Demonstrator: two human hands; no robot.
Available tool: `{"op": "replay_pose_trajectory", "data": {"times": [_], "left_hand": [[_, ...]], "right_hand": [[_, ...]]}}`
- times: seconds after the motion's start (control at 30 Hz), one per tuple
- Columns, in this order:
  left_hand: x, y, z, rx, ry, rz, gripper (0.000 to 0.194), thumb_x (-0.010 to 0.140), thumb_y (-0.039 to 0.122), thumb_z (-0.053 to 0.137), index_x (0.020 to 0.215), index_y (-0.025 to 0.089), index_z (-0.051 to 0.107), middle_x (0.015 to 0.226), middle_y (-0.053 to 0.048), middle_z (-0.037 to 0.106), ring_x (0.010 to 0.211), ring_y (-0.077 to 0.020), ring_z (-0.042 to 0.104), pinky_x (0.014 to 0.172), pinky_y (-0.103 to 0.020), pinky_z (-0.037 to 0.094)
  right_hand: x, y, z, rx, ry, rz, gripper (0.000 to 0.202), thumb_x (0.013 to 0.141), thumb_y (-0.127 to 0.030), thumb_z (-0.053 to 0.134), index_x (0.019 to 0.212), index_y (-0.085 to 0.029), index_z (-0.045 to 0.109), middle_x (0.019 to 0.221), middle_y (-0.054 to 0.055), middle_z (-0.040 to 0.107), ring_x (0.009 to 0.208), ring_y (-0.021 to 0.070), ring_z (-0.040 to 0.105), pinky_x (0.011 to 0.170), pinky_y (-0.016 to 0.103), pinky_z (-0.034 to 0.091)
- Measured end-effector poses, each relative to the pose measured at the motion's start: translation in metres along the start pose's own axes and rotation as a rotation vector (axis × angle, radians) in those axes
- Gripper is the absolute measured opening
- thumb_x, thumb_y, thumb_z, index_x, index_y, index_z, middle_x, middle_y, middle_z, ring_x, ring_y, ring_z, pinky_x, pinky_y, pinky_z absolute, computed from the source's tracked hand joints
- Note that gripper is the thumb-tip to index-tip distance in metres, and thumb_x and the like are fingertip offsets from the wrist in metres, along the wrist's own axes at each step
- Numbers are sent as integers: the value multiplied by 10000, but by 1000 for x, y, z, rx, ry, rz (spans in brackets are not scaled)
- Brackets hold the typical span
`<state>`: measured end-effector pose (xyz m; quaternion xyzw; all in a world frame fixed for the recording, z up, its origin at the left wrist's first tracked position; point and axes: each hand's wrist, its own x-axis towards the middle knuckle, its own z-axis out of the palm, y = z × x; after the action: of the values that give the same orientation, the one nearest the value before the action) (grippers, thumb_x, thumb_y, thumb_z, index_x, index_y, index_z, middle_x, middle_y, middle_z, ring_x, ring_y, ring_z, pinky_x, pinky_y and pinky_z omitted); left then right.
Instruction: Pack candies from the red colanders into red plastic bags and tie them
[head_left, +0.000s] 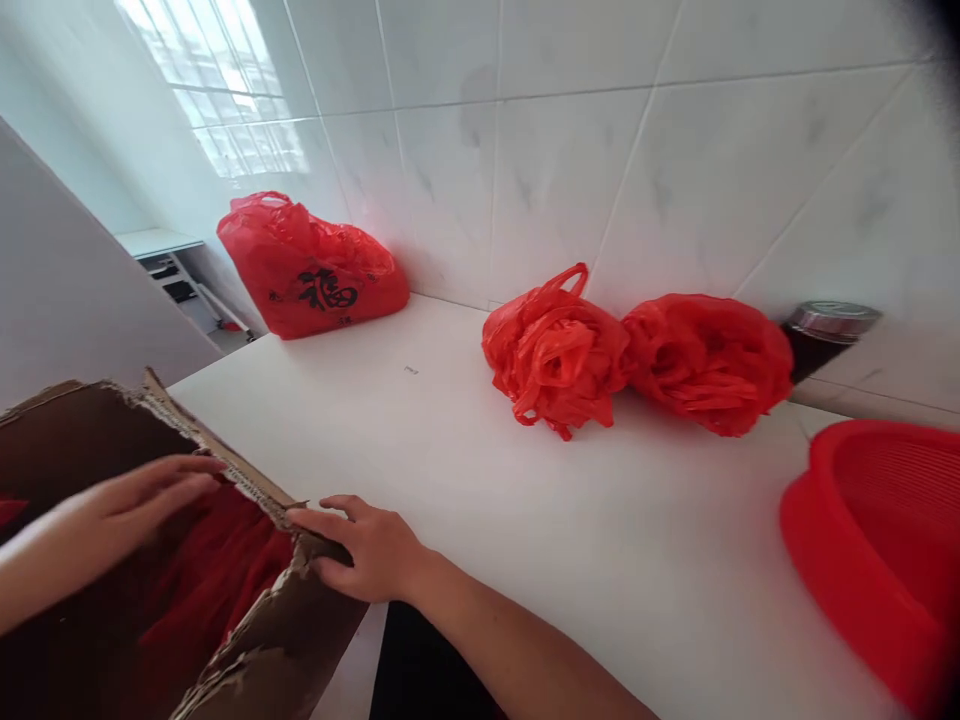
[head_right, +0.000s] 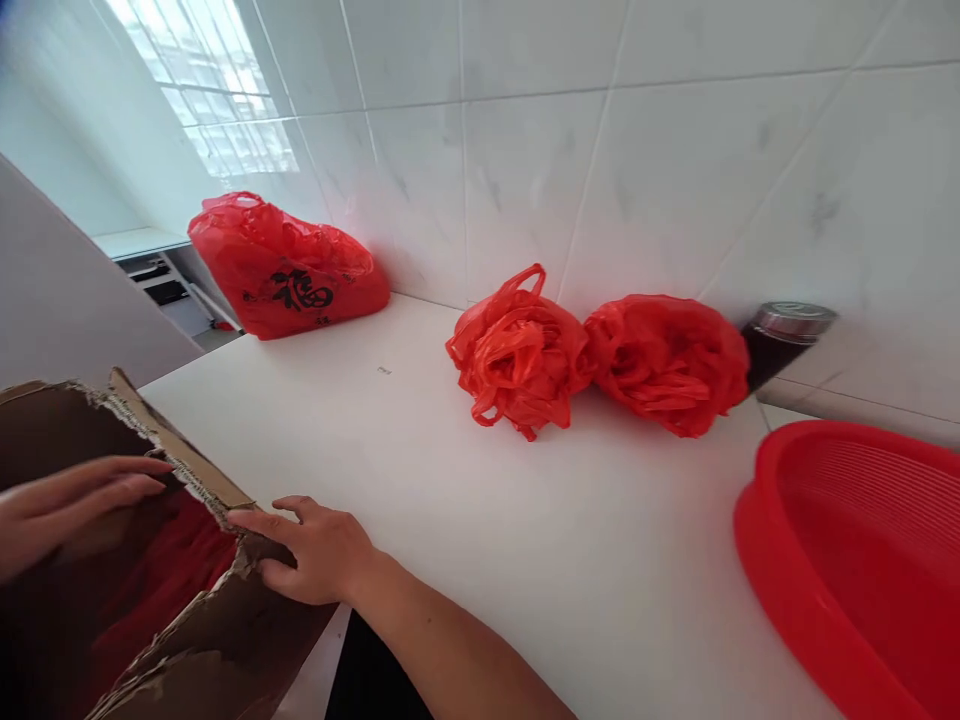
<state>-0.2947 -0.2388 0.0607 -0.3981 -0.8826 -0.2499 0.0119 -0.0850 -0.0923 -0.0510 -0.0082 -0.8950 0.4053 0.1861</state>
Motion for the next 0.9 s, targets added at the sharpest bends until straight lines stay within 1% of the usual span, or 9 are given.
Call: {"op": "replay_pose_trajectory", "data": {"times": [0.07,0.13,0.27,0.37,0.47,0.57,0.7,0.8,0.9], "left_hand": [[6,22,-10,-137,-99,87,517,782,720,466,1040,318,664,988,160,718,989,-188,640,933,-443,464],[12,59,-10,-173,-151,164,524,759,701,516,1108,332,645,1099,137,696,1043,-195,621,952,-420,457],[19,165,23,-79,-225,406,547,788,650,481,1193,303,605,1199,37,656,1035,-216,617,888,-361,502],[11,242,69,48,-31,780,455,868,482,444,1261,288,567,1341,-53,555,1184,-267,532,1011,-443,402],[-16,297,127,117,135,969,339,876,289,474,1177,274,629,1394,-91,518,1339,-333,380,1111,-594,183],[-56,328,191,10,79,1163,340,852,169,493,1123,310,643,1347,-65,562,1301,-318,434,1108,-612,202],[-88,350,264,-213,-53,1112,351,856,162,485,1161,289,604,1354,-79,542,1290,-296,449,1035,-542,386],[-72,358,291,-311,-81,936,350,859,193,487,1184,262,595,1350,-92,536,1265,-279,477,998,-482,441],[-30,349,296,-315,-59,728,356,878,273,462,1202,213,594,1179,-134,614,1143,-298,563,933,-483,477]], "right_hand": [[-5,-1,-9,68,-13,107,727,849,-358,591,1478,-410,232,1419,22,464,979,159,639,911,334,499],[-17,-1,-27,77,-65,143,666,837,-377,603,1449,-347,340,1337,40,554,897,159,656,877,325,508],[-71,6,-85,-55,-109,136,275,867,-327,558,1114,-282,669,1088,12,703,949,181,651,861,317,495],[-125,16,-141,-104,238,293,256,904,-233,486,1053,-286,687,847,-22,719,798,144,661,770,282,499],[-173,27,-191,-141,714,449,338,937,-206,397,1171,-271,632,704,-28,657,683,134,641,697,269,494],[-206,38,-225,-194,1103,478,386,947,-248,366,1289,-233,544,859,25,676,808,161,649,752,310,512],[-224,61,-244,-245,1245,467,438,911,-282,439,1343,-225,482,1090,86,640,908,183,629,750,330,536],[-222,74,-249,-280,1257,468,451,890,-248,456,1340,-208,473,1176,111,601,1011,201,605,779,344,537],[-216,56,-247,-277,1219,476,426,886,-211,448,1311,-204,478,1156,109,606,951,189,626,770,343,546]]}}
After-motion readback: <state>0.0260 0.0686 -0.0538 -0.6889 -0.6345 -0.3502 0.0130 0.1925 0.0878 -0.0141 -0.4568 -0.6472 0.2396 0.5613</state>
